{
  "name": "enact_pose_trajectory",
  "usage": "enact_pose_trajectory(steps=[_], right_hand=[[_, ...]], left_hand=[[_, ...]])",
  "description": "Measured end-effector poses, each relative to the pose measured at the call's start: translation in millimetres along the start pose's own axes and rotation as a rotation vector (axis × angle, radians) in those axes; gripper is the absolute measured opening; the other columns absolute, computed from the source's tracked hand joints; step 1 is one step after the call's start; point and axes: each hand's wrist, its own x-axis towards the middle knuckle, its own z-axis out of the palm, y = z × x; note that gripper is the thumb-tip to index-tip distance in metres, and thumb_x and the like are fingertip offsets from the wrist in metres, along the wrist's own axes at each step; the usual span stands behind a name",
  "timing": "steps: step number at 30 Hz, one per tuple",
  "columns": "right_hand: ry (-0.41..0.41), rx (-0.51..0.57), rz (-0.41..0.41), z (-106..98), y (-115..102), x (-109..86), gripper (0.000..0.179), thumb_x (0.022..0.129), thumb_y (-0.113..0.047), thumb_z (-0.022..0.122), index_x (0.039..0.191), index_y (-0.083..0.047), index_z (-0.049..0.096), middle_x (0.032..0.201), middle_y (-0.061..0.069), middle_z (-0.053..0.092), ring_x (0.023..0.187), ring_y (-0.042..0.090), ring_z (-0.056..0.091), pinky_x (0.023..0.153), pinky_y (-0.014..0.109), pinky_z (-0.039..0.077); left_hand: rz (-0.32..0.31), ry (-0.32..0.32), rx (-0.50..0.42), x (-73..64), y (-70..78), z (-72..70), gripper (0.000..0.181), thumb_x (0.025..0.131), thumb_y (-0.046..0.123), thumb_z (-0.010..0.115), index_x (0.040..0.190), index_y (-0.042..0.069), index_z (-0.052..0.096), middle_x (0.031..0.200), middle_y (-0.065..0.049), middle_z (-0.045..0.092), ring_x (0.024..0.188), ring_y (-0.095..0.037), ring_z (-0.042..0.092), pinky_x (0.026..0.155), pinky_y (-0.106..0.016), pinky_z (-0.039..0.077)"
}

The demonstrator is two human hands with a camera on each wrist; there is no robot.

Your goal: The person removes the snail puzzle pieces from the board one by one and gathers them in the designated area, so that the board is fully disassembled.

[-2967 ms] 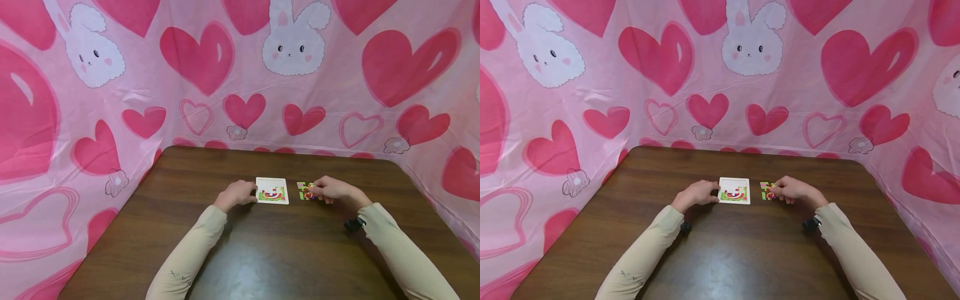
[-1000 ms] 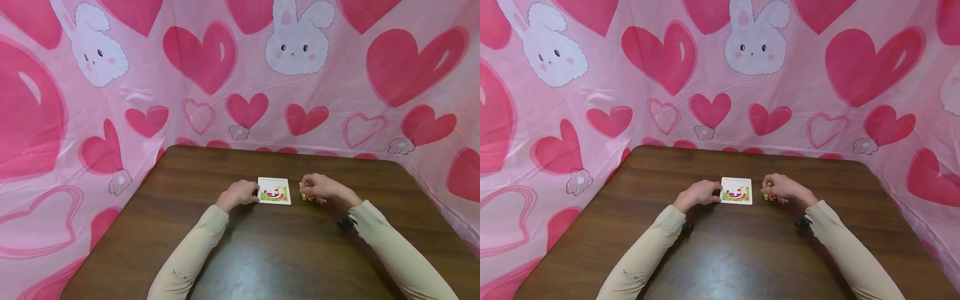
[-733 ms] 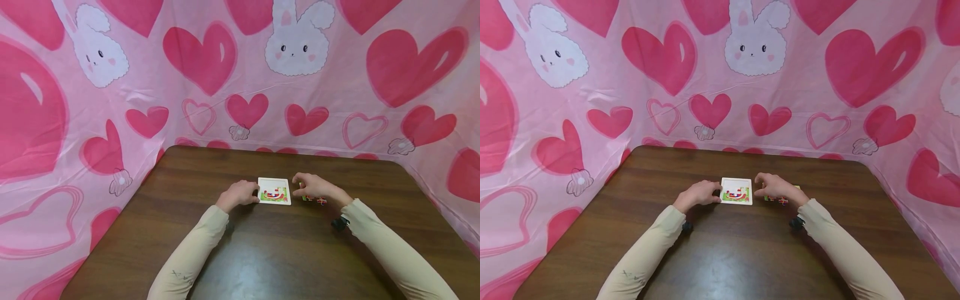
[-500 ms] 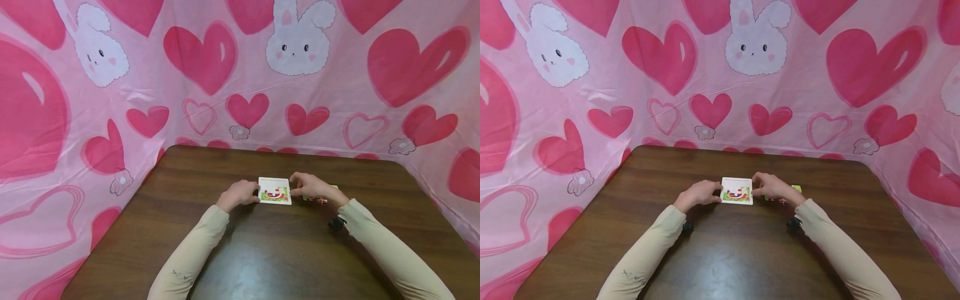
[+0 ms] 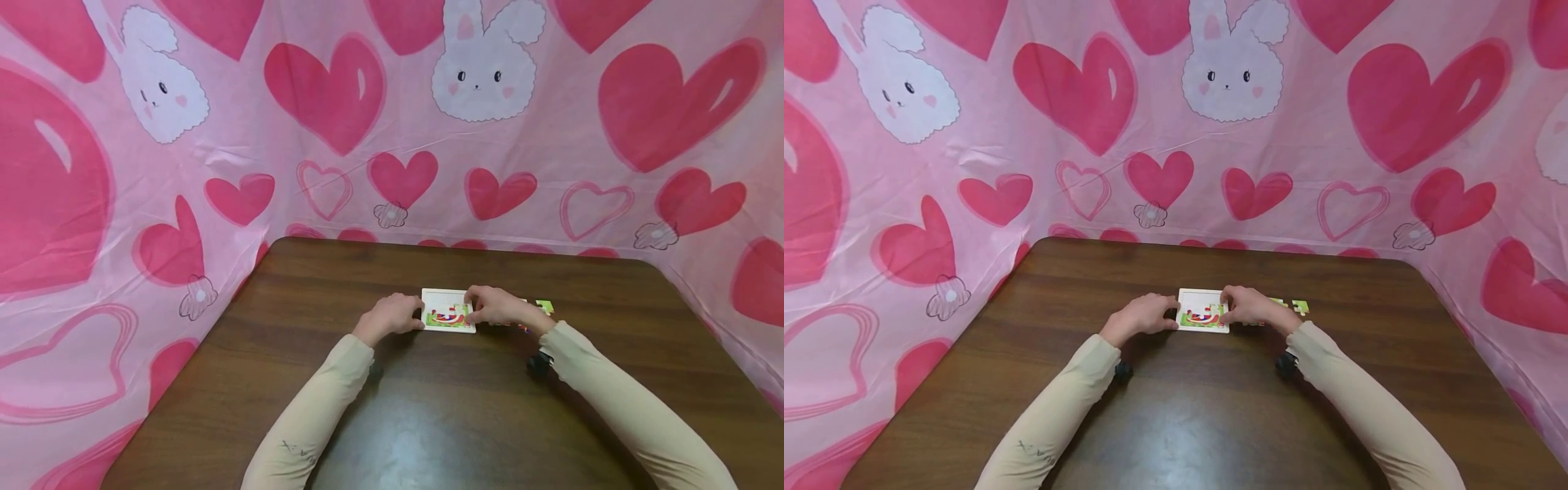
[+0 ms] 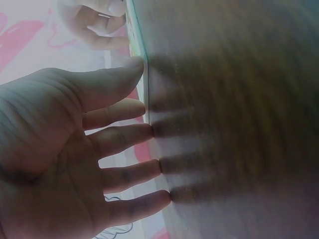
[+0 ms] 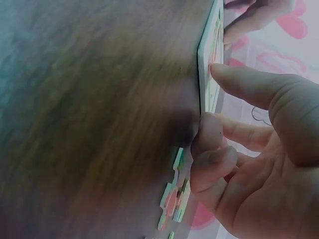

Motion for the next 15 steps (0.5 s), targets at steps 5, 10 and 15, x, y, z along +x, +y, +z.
enact_pose_trajectory(steps=[5,10,15], right_hand=[[-0.009,-0.004,-0.008,-0.5,-4.0,4.1,0.032,0.085,-0.018,0.076,0.107,-0.004,0.058,0.076,0.005,0.058,0.053,0.014,0.053,0.050,0.028,0.045],[-0.040,-0.035,-0.012,-3.8,-10.1,8.2,0.030,0.084,-0.014,0.077,0.103,-0.001,0.056,0.079,0.005,0.055,0.059,0.014,0.051,0.053,0.027,0.043],[-0.060,-0.041,0.000,-5.7,-13.8,9.7,0.034,0.083,-0.012,0.078,0.101,-0.004,0.050,0.079,0.005,0.055,0.060,0.015,0.051,0.054,0.026,0.043]], left_hand=[[0.001,-0.003,-0.002,0.3,0.4,-0.2,0.047,0.090,0.038,0.069,0.131,0.017,0.060,0.122,-0.003,0.064,0.096,-0.019,0.054,0.092,-0.040,0.048],[0.009,0.001,0.010,-0.1,0.5,-0.5,0.046,0.091,0.038,0.069,0.131,0.016,0.061,0.123,-0.004,0.065,0.096,-0.019,0.054,0.092,-0.041,0.048],[0.014,0.005,0.008,0.0,-0.5,0.1,0.046,0.090,0.038,0.070,0.130,0.016,0.062,0.120,-0.004,0.065,0.094,-0.019,0.054,0.090,-0.040,0.049]])
